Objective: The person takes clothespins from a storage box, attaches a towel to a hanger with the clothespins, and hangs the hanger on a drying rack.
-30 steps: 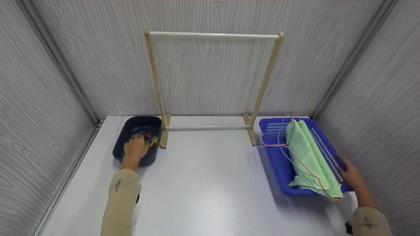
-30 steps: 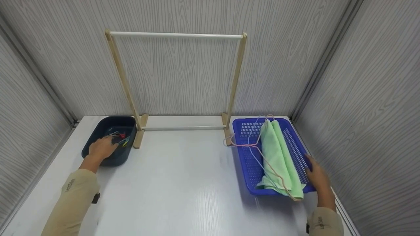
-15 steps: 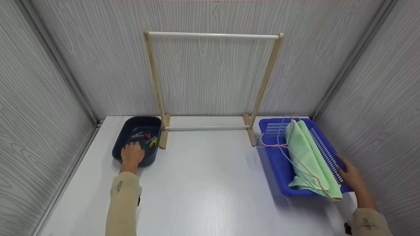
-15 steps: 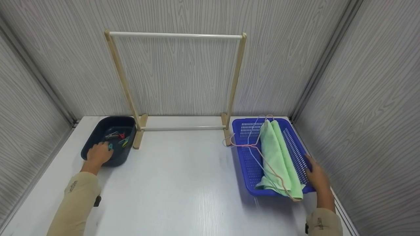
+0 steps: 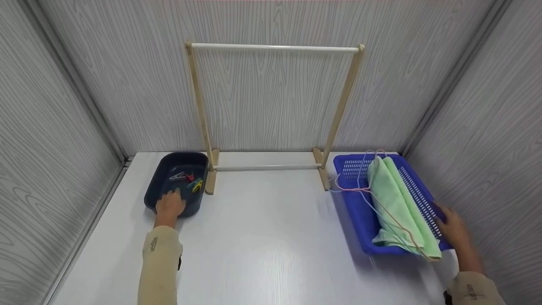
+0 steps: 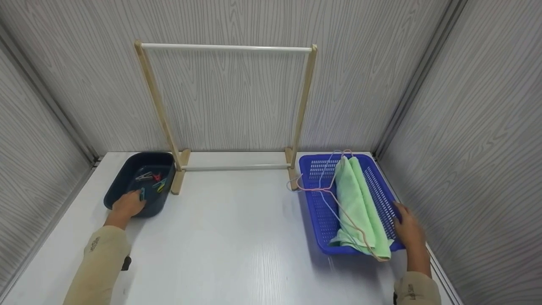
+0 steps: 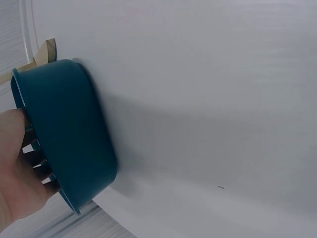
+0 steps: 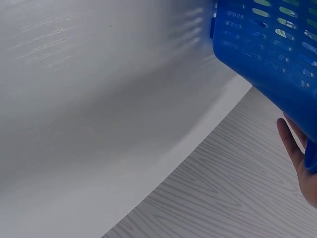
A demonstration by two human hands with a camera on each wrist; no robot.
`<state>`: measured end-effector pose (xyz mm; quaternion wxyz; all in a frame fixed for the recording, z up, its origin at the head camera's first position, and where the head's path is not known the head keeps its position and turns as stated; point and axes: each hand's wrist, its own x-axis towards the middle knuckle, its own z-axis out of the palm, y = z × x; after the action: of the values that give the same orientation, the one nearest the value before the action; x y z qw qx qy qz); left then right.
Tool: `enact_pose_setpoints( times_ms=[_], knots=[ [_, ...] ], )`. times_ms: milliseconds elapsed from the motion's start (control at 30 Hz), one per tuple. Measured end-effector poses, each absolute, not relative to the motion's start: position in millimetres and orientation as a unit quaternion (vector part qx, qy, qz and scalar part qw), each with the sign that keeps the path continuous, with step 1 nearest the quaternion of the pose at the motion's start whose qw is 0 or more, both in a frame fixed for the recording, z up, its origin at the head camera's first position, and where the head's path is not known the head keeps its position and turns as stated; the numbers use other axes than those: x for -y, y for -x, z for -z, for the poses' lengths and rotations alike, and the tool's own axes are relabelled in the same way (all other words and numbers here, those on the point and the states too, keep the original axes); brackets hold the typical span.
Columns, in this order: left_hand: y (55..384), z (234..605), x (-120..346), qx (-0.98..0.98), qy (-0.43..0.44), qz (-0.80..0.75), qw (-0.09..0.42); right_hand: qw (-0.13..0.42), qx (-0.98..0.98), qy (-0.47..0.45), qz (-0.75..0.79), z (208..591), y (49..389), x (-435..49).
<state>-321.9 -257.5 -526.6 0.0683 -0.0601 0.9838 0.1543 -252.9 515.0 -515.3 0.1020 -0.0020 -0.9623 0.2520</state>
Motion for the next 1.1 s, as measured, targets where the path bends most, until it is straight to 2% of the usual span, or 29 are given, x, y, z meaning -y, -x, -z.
enact_pose_setpoints(
  times_ms=[167, 367, 600, 767, 1100],
  knots=[
    [320.3, 530.1, 259.9, -0.981, 0.064, -0.171, 0.072, 0.115, 0.962, 0.012, -0.248, 516.1, 253.0, -512.9],
    [320.0, 528.8, 261.0, -0.976, 0.076, -0.182, 0.091, 0.102, 0.963, 0.025, -0.250, 518.6, 254.1, -511.4],
    [317.9, 527.0, 259.4, -0.976, 0.074, -0.172, 0.107, 0.143, 0.962, 0.004, -0.233, 522.1, 250.3, -512.9],
    [318.6, 523.9, 256.9, -0.973, 0.080, -0.181, 0.117, 0.139, 0.962, 0.009, -0.236, 520.0, 250.1, -513.2],
    [323.5, 527.0, 259.1, -0.971, 0.096, -0.201, 0.091, 0.121, 0.962, 0.016, -0.244, 518.6, 249.5, -514.1]
  ],
)
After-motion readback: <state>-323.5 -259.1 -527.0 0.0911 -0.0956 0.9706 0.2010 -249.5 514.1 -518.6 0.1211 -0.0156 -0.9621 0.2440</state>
